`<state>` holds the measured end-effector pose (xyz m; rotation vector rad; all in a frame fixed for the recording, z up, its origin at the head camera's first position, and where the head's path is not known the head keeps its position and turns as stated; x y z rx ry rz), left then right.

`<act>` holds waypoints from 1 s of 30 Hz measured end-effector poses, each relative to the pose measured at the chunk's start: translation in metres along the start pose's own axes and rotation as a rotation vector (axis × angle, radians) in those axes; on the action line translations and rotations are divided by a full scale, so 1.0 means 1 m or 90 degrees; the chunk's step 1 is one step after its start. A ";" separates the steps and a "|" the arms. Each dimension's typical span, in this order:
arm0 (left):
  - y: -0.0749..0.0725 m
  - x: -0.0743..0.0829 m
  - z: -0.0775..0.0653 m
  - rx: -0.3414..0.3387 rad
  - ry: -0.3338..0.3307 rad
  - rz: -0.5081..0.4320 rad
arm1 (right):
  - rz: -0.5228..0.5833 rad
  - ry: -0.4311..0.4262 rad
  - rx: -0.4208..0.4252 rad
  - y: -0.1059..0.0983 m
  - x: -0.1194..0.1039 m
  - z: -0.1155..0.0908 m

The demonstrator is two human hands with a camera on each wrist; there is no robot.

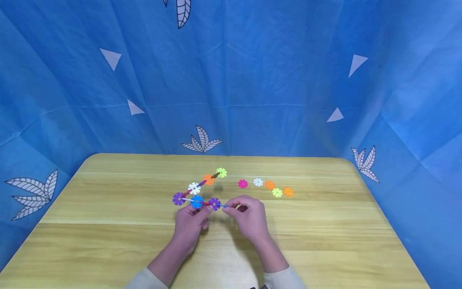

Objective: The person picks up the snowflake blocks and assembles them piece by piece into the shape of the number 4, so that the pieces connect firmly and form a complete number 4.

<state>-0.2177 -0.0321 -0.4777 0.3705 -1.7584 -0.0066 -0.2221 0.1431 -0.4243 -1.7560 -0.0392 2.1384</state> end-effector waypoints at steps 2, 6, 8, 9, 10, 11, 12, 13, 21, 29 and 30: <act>0.000 0.000 0.000 0.003 0.001 -0.006 | 0.003 -0.004 0.006 -0.001 -0.009 -0.002; 0.001 0.000 -0.001 0.009 0.002 -0.005 | 0.012 -0.018 0.015 -0.004 -0.019 -0.004; 0.002 0.001 -0.002 0.010 0.007 -0.003 | 0.016 -0.024 0.017 -0.004 -0.020 -0.004; 0.002 0.001 -0.002 0.010 0.011 -0.001 | 0.016 -0.026 0.017 -0.004 -0.021 -0.005; 0.003 0.002 -0.003 0.010 0.015 -0.002 | 0.016 -0.028 0.017 -0.004 -0.023 -0.005; 0.004 0.002 -0.003 0.009 0.019 -0.001 | 0.015 -0.029 0.017 -0.004 -0.025 -0.005; 0.004 0.003 -0.003 0.010 0.022 -0.001 | 0.014 -0.029 0.017 -0.004 -0.026 -0.005; 0.004 0.003 -0.003 0.009 0.023 -0.004 | 0.011 -0.028 0.016 -0.004 -0.027 -0.005; 0.004 0.000 -0.002 0.013 0.005 -0.020 | 0.012 -0.020 0.010 -0.001 -0.030 -0.007; 0.000 0.004 0.000 0.038 0.012 -0.014 | 0.002 -0.001 0.014 -0.002 0.012 0.004; -0.001 0.005 0.001 0.039 0.014 -0.017 | -0.003 0.002 0.016 -0.003 0.019 0.006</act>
Point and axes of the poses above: each hand's wrist, its own z-axis towards the middle knuckle, its own y-axis out of the palm, x = y × z, the point moved 7 cm from there along z, towards the middle knuckle, and after that the axes turned 10 degrees about x, right-handed, at the moved point
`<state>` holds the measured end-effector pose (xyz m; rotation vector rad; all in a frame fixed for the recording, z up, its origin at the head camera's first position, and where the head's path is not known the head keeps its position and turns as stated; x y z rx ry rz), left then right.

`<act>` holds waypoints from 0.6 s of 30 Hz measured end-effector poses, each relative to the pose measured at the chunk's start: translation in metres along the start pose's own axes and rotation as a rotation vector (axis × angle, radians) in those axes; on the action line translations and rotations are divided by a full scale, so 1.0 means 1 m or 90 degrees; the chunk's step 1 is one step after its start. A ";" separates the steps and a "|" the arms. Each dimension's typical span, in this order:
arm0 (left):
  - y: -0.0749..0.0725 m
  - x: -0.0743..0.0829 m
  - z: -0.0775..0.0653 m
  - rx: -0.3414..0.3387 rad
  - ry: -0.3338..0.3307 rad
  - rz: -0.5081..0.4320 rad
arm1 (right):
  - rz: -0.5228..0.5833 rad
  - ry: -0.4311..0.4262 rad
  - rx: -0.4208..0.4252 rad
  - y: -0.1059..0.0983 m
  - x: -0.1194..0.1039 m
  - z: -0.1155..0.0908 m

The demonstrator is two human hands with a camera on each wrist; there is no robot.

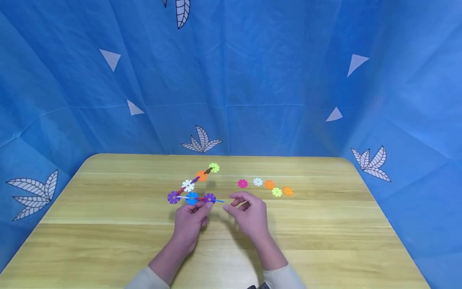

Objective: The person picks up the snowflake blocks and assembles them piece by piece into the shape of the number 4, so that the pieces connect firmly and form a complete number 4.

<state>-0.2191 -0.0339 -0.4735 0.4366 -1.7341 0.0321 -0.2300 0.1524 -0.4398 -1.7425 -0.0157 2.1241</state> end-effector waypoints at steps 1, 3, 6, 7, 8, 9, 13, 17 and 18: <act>0.000 0.000 0.001 0.001 0.002 -0.003 | -0.004 0.003 0.003 -0.001 0.002 0.002; -0.001 -0.001 0.002 0.001 0.003 -0.007 | -0.020 0.017 0.012 -0.002 0.008 0.005; -0.002 -0.001 0.002 0.003 0.001 -0.007 | -0.047 0.039 0.027 -0.004 0.016 0.009; -0.002 -0.001 0.003 0.004 -0.001 -0.008 | -0.054 0.046 0.032 -0.004 0.019 0.010; -0.002 -0.001 0.002 0.006 -0.002 -0.007 | -0.062 0.052 0.036 -0.004 0.021 0.011; -0.003 -0.001 0.002 0.007 -0.002 -0.008 | -0.069 0.055 0.038 -0.004 0.022 0.013; -0.003 0.000 0.001 0.009 -0.003 -0.011 | -0.082 0.065 0.048 -0.004 0.029 0.017; -0.003 0.000 0.001 0.008 -0.002 -0.014 | -0.089 0.063 0.059 -0.003 0.035 0.022; -0.003 0.000 0.002 0.007 -0.003 -0.014 | -0.092 0.062 0.060 -0.003 0.036 0.024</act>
Point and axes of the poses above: each hand's wrist, its own z-axis towards the middle knuckle, its own y-axis out of the palm, x = y × z, the point moved 7 cm from there along z, towards the middle knuckle, and after that the axes turned 10 degrees about x, right-handed, at the moved point
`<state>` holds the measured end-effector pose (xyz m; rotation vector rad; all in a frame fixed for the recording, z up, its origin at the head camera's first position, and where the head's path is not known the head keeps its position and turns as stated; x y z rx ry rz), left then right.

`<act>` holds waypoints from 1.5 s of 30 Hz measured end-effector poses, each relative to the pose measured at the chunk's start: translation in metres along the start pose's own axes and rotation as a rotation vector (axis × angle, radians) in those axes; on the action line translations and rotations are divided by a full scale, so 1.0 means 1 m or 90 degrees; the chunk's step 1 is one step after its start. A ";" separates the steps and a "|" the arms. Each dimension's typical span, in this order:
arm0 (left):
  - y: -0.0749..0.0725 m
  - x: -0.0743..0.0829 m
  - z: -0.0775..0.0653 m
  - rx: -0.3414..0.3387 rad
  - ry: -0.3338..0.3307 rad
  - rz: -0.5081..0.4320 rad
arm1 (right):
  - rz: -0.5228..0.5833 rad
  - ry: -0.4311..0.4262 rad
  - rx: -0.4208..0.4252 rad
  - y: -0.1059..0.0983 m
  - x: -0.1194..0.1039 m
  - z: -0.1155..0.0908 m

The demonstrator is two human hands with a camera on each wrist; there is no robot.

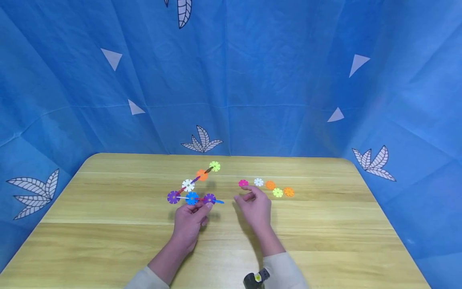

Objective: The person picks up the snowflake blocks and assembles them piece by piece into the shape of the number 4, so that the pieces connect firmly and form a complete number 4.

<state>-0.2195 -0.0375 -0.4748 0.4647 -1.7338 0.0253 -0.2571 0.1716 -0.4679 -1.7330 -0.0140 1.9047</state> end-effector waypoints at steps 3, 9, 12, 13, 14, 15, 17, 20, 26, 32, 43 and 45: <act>0.000 0.000 0.000 0.000 -0.001 -0.002 | -0.015 -0.004 0.004 0.001 0.003 0.005; 0.001 0.001 0.000 -0.002 0.004 0.000 | -0.039 -0.025 0.012 0.001 0.004 0.015; 0.001 0.001 0.000 -0.002 0.007 -0.002 | -0.056 -0.028 0.016 0.002 0.005 0.020; 0.001 0.001 0.000 -0.002 0.007 -0.003 | -0.059 -0.026 0.016 0.002 0.006 0.022; 0.001 0.001 0.000 -0.003 0.007 -0.004 | -0.064 -0.023 0.016 0.001 0.006 0.023; 0.001 0.001 0.000 -0.004 0.009 -0.005 | -0.069 -0.021 0.016 0.002 0.007 0.025; 0.001 0.002 0.000 -0.007 0.011 -0.007 | -0.081 -0.018 0.015 0.002 0.008 0.028; 0.001 0.002 0.000 -0.010 0.013 -0.009 | -0.096 -0.012 0.011 0.003 0.011 0.031; 0.001 0.001 0.001 -0.011 0.011 -0.012 | -0.122 -0.002 -0.012 0.008 0.016 0.035; 0.001 0.000 0.002 -0.011 0.008 -0.016 | -0.167 -0.017 -0.023 0.011 0.013 0.035; 0.001 0.000 0.002 -0.012 0.007 -0.015 | -0.191 -0.015 -0.004 0.009 0.012 0.035; 0.001 0.000 0.002 -0.011 0.008 -0.014 | -0.194 -0.012 -0.001 0.009 0.012 0.035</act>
Point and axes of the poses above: each hand's wrist, its own z-axis towards the middle knuckle, its own y-axis out of the palm, x = y × z, the point moved 7 cm from there along z, towards the middle knuckle, and after that the axes turned 10 degrees about x, right-handed, at the moved point
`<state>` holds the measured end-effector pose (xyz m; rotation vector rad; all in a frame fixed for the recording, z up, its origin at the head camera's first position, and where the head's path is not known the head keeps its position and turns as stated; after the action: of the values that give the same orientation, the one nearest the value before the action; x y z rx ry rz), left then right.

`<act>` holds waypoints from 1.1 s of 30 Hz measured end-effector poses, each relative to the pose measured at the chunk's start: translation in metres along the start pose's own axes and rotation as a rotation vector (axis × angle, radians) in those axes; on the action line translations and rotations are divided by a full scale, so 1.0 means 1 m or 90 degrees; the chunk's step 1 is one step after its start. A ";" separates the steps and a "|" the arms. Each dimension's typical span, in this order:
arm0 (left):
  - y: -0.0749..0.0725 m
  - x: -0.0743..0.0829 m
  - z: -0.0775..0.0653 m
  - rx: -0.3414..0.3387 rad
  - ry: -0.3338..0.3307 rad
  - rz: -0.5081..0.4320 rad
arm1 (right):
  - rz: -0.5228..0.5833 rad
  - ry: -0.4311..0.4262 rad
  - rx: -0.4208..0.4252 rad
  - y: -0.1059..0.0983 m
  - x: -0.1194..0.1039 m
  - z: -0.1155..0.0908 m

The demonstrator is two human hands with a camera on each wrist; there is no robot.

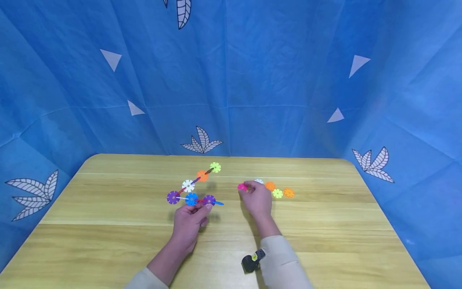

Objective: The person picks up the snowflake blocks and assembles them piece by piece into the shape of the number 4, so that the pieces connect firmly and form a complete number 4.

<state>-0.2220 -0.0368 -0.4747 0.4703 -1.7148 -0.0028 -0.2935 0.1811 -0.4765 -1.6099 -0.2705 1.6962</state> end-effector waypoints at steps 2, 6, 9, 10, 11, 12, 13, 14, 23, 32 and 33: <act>0.000 0.000 0.000 0.001 0.002 -0.001 | -0.004 0.004 -0.003 0.000 0.000 0.000; 0.000 -0.001 0.000 0.000 0.004 0.002 | -0.006 0.013 -0.011 0.000 0.000 0.000; 0.000 -0.001 0.000 -0.001 0.004 0.002 | 0.001 0.028 -0.022 0.001 0.001 0.000; -0.001 -0.001 0.000 0.000 0.005 0.002 | 0.007 0.036 -0.027 0.001 0.002 0.000; -0.001 -0.001 0.000 0.000 0.004 0.002 | 0.013 0.045 -0.031 0.002 0.002 -0.001; -0.001 -0.001 0.000 0.001 0.004 0.004 | 0.020 0.055 -0.035 0.002 0.003 -0.001; -0.001 -0.001 0.000 0.001 0.004 0.005 | 0.028 0.066 -0.037 0.002 0.004 -0.001; -0.001 -0.001 0.000 0.001 0.004 0.006 | 0.035 0.074 -0.038 0.002 0.006 -0.001; -0.002 0.000 0.000 0.000 0.002 0.009 | 0.060 0.068 -0.034 -0.002 0.007 -0.006; -0.003 0.002 -0.002 -0.002 0.008 0.014 | 0.065 0.054 -0.061 -0.003 0.006 -0.013; -0.003 0.002 -0.001 -0.002 0.007 0.015 | 0.067 0.048 -0.063 -0.004 0.005 -0.014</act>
<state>-0.2199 -0.0396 -0.4735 0.4471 -1.7086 0.0153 -0.2785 0.1821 -0.4801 -1.7853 -0.2392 1.7189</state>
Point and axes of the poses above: each hand's wrist, its own z-axis towards the middle knuckle, its own y-axis out of the palm, x = y × z, the point moved 7 cm from there along z, towards the middle knuckle, and after that the axes turned 10 degrees about x, right-handed, at the moved point
